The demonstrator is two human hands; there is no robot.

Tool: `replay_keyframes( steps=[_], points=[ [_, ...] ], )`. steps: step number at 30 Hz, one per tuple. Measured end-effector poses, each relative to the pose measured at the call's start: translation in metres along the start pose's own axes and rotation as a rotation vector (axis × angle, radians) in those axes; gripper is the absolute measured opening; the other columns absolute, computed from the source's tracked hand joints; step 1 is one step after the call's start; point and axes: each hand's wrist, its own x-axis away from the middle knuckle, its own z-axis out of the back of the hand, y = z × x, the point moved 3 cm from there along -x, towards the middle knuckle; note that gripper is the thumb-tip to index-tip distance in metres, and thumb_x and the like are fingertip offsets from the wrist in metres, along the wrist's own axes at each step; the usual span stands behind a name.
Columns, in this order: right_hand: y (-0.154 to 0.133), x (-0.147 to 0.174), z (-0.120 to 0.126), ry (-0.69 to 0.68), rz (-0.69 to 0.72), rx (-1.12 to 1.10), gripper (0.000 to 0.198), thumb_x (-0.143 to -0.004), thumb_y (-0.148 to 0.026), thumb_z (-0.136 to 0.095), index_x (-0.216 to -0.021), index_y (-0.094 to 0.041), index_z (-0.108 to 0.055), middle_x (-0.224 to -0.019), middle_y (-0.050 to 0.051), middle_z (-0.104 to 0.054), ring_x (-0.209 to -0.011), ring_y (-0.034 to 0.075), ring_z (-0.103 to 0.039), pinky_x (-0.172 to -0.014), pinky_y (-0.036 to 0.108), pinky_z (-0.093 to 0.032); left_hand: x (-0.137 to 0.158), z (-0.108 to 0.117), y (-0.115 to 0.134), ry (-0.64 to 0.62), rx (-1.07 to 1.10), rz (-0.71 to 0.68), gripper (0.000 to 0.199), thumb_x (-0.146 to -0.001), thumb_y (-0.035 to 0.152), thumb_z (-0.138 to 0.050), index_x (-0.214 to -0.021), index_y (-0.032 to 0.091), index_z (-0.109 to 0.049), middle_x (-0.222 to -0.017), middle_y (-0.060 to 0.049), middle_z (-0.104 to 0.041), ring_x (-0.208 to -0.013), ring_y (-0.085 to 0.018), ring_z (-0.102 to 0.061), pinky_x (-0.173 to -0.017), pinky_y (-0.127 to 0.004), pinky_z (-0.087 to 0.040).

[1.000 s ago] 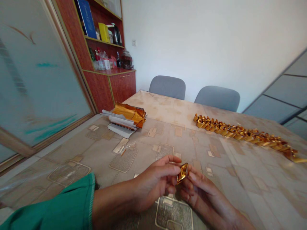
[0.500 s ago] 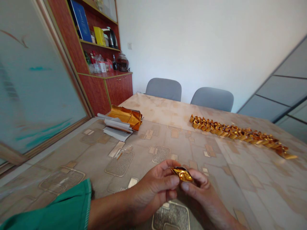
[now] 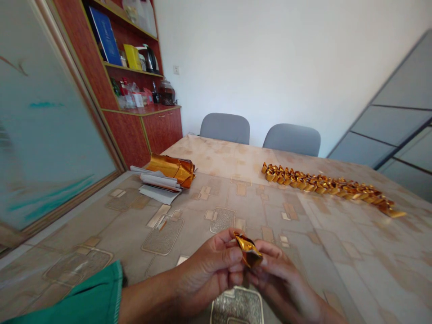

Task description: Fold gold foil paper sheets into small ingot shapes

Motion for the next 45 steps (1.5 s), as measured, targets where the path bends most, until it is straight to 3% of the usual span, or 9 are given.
replay_keyframes(
  steps=[4, 9, 15, 20, 24, 32, 37, 41, 45],
  points=[
    [0.002, 0.001, 0.001, -0.101, -0.118, -0.156, 0.032, -0.086, -0.046, -0.07, -0.081, -0.014, -0.071, -0.056, -0.006, -0.043, -0.052, 0.007, -0.035, -0.054, 0.02, -0.033, 0.0, 0.001, 0.007, -0.035, -0.102, 0.087, 0.034, -0.067, 0.019, -0.088, -0.091, 0.017, -0.065, -0.084, -0.004, -0.069, -0.069, -0.012, -0.064, -0.056, -0.017, -0.037],
    [0.003, 0.002, 0.0, -0.079, -0.129, -0.158, 0.026, -0.076, -0.032, -0.084, -0.083, -0.016, -0.065, -0.055, -0.009, -0.041, -0.049, 0.005, -0.021, -0.048, 0.018, -0.022, 0.001, 0.004, 0.004, 0.042, -0.03, 0.096, 0.04, -0.067, 0.019, -0.089, -0.101, 0.019, -0.067, -0.09, -0.003, -0.069, -0.07, -0.009, -0.061, -0.061, -0.017, -0.039],
    [0.005, 0.001, 0.002, 0.016, -0.069, -0.055, 0.034, -0.068, -0.036, -0.089, -0.078, -0.016, -0.064, -0.05, -0.008, -0.048, -0.044, 0.004, -0.029, -0.045, 0.019, -0.021, 0.004, 0.001, -0.007, 0.032, 0.091, 0.119, 0.037, -0.072, 0.023, -0.086, -0.102, 0.016, -0.066, -0.083, -0.001, -0.065, -0.058, -0.004, -0.053, -0.056, -0.015, -0.037],
    [0.003, 0.002, -0.002, -0.025, -0.072, 0.008, 0.037, -0.062, -0.036, -0.091, -0.073, -0.016, -0.062, -0.061, -0.004, -0.059, -0.047, 0.004, -0.042, -0.047, 0.019, -0.026, 0.006, 0.002, -0.005, 0.054, 0.061, 0.08, 0.047, -0.069, 0.03, -0.088, -0.105, 0.021, -0.06, -0.089, -0.002, -0.068, -0.072, -0.014, -0.067, -0.063, -0.02, -0.043],
    [0.002, 0.005, -0.004, -0.028, -0.033, 0.043, 0.034, -0.063, -0.034, -0.091, -0.071, -0.017, -0.063, -0.059, -0.004, -0.059, -0.05, 0.006, -0.043, -0.048, 0.02, -0.027, 0.008, 0.0, -0.004, -0.012, 0.001, 0.102, 0.049, -0.07, 0.035, -0.087, -0.107, 0.022, -0.056, -0.086, -0.004, -0.069, -0.075, -0.021, -0.072, -0.061, -0.022, -0.044],
    [0.002, 0.006, -0.004, -0.038, -0.047, 0.027, 0.034, -0.06, -0.033, -0.093, -0.073, -0.016, -0.066, -0.063, -0.002, -0.062, -0.054, 0.007, -0.048, -0.053, 0.02, -0.033, 0.009, 0.003, -0.004, 0.0, 0.005, 0.145, 0.049, -0.068, 0.033, -0.088, -0.104, 0.02, -0.057, -0.085, -0.002, -0.067, -0.063, -0.009, -0.063, -0.054, -0.016, -0.034],
    [0.003, 0.006, -0.004, 0.007, -0.075, -0.034, 0.041, -0.081, -0.056, -0.072, -0.075, -0.016, -0.066, -0.055, -0.004, -0.052, -0.051, 0.009, -0.046, -0.055, 0.022, -0.039, 0.007, 0.005, -0.008, -0.023, -0.051, 0.151, 0.043, -0.077, 0.04, -0.08, -0.106, 0.022, -0.054, -0.09, -0.006, -0.069, -0.079, -0.019, -0.069, -0.062, -0.021, -0.035],
    [0.005, 0.002, -0.002, 0.02, -0.096, 0.04, 0.045, -0.083, -0.052, -0.072, -0.059, -0.017, -0.055, -0.051, -0.006, -0.043, -0.048, 0.007, -0.037, -0.05, 0.02, -0.034, 0.005, 0.008, -0.009, 0.037, -0.041, 0.13, 0.032, -0.081, 0.033, -0.077, -0.104, 0.022, -0.057, -0.084, -0.002, -0.066, -0.075, -0.016, -0.065, -0.065, -0.023, -0.038],
    [0.006, 0.003, -0.001, -0.062, -0.165, 0.01, 0.047, -0.088, -0.049, -0.066, -0.055, -0.019, -0.05, -0.046, -0.009, -0.035, -0.041, 0.007, -0.027, -0.042, 0.02, -0.027, 0.005, 0.008, -0.005, 0.075, -0.039, 0.161, 0.027, -0.08, 0.027, -0.078, -0.1, 0.02, -0.061, -0.078, 0.001, -0.061, -0.066, -0.01, -0.058, -0.061, -0.02, -0.037]
  ],
)
